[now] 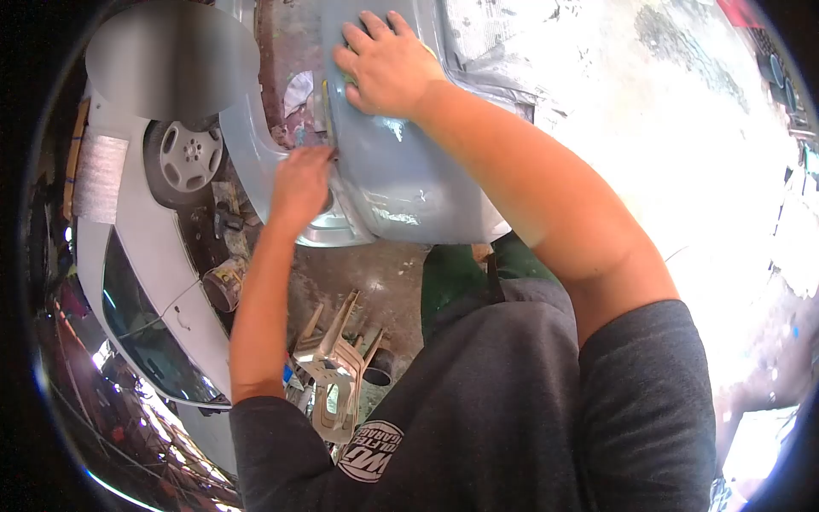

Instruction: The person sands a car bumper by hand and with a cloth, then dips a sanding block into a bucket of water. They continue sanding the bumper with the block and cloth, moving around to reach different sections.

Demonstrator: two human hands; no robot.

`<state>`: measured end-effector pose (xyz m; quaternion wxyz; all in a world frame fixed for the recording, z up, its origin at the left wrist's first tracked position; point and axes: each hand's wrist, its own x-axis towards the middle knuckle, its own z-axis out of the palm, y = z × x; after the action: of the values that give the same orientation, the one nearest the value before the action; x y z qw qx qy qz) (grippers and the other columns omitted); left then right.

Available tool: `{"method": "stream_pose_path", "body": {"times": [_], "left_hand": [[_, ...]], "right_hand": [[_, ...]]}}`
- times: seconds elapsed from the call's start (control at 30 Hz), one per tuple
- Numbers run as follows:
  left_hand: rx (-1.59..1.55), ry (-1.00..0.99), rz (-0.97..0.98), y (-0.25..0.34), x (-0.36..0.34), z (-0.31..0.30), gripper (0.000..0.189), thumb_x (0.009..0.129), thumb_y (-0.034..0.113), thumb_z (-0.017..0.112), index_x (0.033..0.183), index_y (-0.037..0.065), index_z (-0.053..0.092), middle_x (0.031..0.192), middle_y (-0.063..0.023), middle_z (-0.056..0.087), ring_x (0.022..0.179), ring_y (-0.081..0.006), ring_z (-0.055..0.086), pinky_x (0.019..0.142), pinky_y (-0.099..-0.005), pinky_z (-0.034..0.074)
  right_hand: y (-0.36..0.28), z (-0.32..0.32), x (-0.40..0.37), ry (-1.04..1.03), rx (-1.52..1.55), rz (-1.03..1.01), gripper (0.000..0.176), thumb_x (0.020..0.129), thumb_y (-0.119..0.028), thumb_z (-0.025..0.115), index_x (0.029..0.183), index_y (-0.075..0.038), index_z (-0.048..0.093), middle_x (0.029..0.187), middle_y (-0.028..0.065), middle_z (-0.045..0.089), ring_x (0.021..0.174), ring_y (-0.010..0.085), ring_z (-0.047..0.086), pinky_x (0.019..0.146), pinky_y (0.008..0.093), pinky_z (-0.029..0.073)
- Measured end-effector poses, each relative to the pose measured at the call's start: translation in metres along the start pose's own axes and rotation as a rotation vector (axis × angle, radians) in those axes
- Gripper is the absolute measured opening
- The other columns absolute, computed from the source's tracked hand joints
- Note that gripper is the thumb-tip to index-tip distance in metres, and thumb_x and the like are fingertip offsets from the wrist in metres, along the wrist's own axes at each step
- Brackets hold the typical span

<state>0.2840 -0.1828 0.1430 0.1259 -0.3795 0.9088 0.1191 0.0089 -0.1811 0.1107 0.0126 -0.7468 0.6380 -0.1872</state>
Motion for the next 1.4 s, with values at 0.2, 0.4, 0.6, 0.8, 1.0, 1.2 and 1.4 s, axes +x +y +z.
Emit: {"method": "stream_pose_path", "body": {"times": [0.2, 0.4, 0.6, 0.8, 1.0, 1.2, 1.4], "left_hand": [[0.224, 0.014, -0.128, -0.054, -0.019, 0.0, 0.038, 0.098, 0.016, 0.061, 0.133, 0.002, 0.067, 0.142, -0.0146, 0.066, 0.127, -0.0329, 0.06, 0.105, -0.0478, 0.047], [0.046, 0.238, -0.152, 0.009, -0.021, 0.051, 0.044, 0.101, 0.018, 0.062, 0.141, 0.0, 0.061, 0.149, -0.0188, 0.061, 0.131, -0.0358, 0.056, 0.11, -0.0485, 0.044], [-0.383, 0.632, -0.313, 0.1, -0.035, 0.12, 0.052, 0.103, 0.013, 0.058, 0.151, -0.004, 0.051, 0.159, -0.0225, 0.049, 0.138, -0.0401, 0.051, 0.117, -0.0491, 0.038], [-0.625, 0.723, -0.5, 0.137, -0.11, 0.222, 0.053, 0.102, 0.01, 0.059, 0.151, -0.005, 0.048, 0.161, -0.0239, 0.046, 0.141, -0.0442, 0.048, 0.119, -0.0499, 0.038], [-0.629, 0.833, -0.627, 0.166, -0.105, 0.215, 0.046, 0.097, 0.009, 0.062, 0.141, -0.005, 0.06, 0.154, -0.021, 0.054, 0.135, -0.0402, 0.054, 0.113, -0.049, 0.044], [-0.505, 1.032, -0.394, 0.13, -0.026, 0.14, 0.051, 0.092, 0.018, 0.068, 0.14, 0.001, 0.062, 0.152, -0.012, 0.057, 0.14, -0.0283, 0.05, 0.114, -0.0437, 0.043], [-0.705, 1.005, -0.637, 0.164, -0.105, 0.245, 0.056, 0.094, 0.01, 0.067, 0.147, -0.005, 0.054, 0.152, -0.0194, 0.055, 0.137, -0.0365, 0.053, 0.118, -0.0441, 0.04]], "right_hand": [[-0.005, -0.012, 0.001, -0.041, 0.003, 0.013, 0.049, 0.093, -0.038, 0.067, 0.137, -0.016, 0.061, 0.15, 0.01, 0.054, 0.148, 0.034, 0.043, 0.124, 0.0546, 0.034], [-0.005, -0.002, 0.0, 0.014, -0.033, 0.003, 0.051, 0.093, -0.038, 0.067, 0.139, -0.016, 0.061, 0.152, 0.0106, 0.053, 0.148, 0.0345, 0.044, 0.124, 0.053, 0.034], [-0.007, -0.001, 0.002, 0.043, -0.024, -0.048, 0.053, 0.09, -0.037, 0.067, 0.138, -0.013, 0.061, 0.15, 0.0148, 0.055, 0.145, 0.0374, 0.045, 0.122, 0.0537, 0.034], [-0.002, 0.012, 0.006, 0.095, -0.072, -0.108, 0.051, 0.091, -0.039, 0.068, 0.137, -0.016, 0.063, 0.149, 0.0112, 0.057, 0.143, 0.036, 0.047, 0.119, 0.0524, 0.038], [-0.007, 0.008, 0.006, 0.056, -0.097, -0.12, 0.052, 0.092, -0.038, 0.069, 0.139, -0.017, 0.063, 0.148, 0.0108, 0.058, 0.14, 0.0369, 0.05, 0.117, 0.0476, 0.04], [0.001, 0.011, 0.012, 0.016, -0.118, -0.214, 0.053, 0.094, -0.037, 0.066, 0.14, -0.011, 0.061, 0.147, 0.0178, 0.057, 0.137, 0.041, 0.052, 0.115, 0.0494, 0.042], [0.0, 0.011, 0.012, 0.007, -0.166, -0.256, 0.053, 0.097, -0.034, 0.065, 0.139, -0.003, 0.059, 0.144, 0.0214, 0.057, 0.134, 0.0442, 0.052, 0.114, 0.0498, 0.041]]}}
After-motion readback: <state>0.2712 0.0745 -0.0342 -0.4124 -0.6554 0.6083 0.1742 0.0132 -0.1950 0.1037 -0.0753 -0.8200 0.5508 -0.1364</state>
